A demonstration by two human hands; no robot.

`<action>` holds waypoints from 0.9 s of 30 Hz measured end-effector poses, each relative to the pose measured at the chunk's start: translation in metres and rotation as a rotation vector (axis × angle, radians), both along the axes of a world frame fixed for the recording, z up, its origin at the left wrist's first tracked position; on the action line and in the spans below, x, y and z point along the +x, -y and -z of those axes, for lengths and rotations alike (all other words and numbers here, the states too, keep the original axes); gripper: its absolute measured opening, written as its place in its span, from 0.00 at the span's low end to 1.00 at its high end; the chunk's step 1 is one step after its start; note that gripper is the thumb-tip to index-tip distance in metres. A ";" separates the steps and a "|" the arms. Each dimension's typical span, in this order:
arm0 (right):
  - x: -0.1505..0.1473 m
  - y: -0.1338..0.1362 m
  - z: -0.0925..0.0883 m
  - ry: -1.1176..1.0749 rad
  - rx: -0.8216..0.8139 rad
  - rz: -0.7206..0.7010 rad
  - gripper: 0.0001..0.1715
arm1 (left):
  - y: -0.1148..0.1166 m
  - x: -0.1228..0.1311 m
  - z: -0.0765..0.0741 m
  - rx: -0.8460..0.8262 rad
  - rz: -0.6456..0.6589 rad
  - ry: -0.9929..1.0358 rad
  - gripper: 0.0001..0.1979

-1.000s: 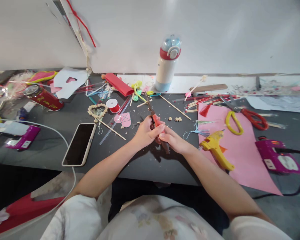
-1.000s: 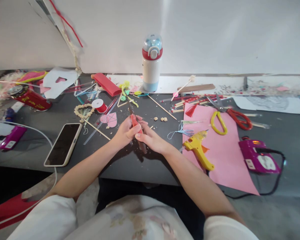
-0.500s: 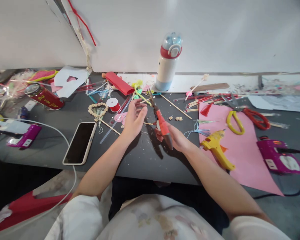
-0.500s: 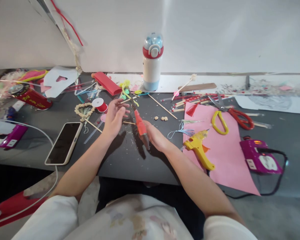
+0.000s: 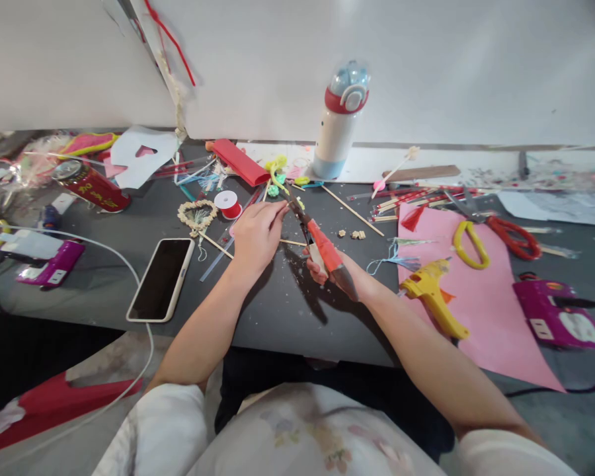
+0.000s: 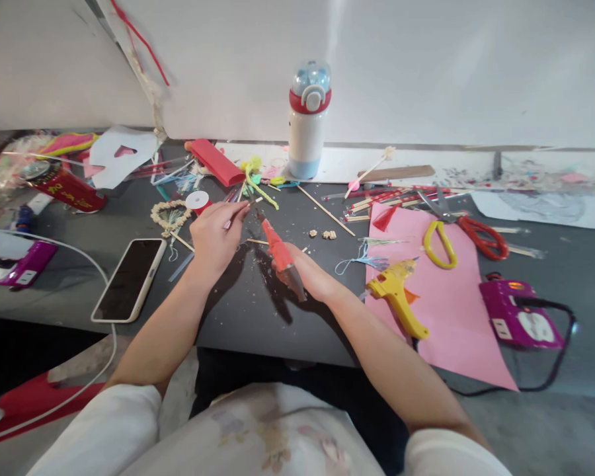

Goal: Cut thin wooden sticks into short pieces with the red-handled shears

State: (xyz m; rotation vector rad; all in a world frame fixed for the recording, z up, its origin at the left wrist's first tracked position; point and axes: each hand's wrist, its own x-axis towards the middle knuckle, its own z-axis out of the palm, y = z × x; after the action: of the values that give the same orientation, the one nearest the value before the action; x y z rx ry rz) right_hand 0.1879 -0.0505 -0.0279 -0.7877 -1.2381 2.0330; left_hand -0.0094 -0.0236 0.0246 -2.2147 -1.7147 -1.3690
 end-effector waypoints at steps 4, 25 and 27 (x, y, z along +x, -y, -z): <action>-0.005 0.001 -0.002 -0.073 -0.141 0.031 0.24 | 0.003 0.001 -0.002 -0.006 0.006 0.021 0.12; 0.007 0.009 -0.021 -0.085 0.065 -0.062 0.32 | 0.002 0.004 -0.007 -0.140 -0.051 0.070 0.09; 0.007 0.008 -0.018 -0.049 0.070 -0.075 0.30 | 0.002 0.003 -0.010 -0.181 -0.066 0.089 0.10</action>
State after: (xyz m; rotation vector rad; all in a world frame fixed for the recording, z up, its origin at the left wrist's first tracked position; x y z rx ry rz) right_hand 0.1952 -0.0584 -0.0097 -0.6633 -1.3218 2.0439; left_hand -0.0064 -0.0252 0.0343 -2.1921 -1.9982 -1.3686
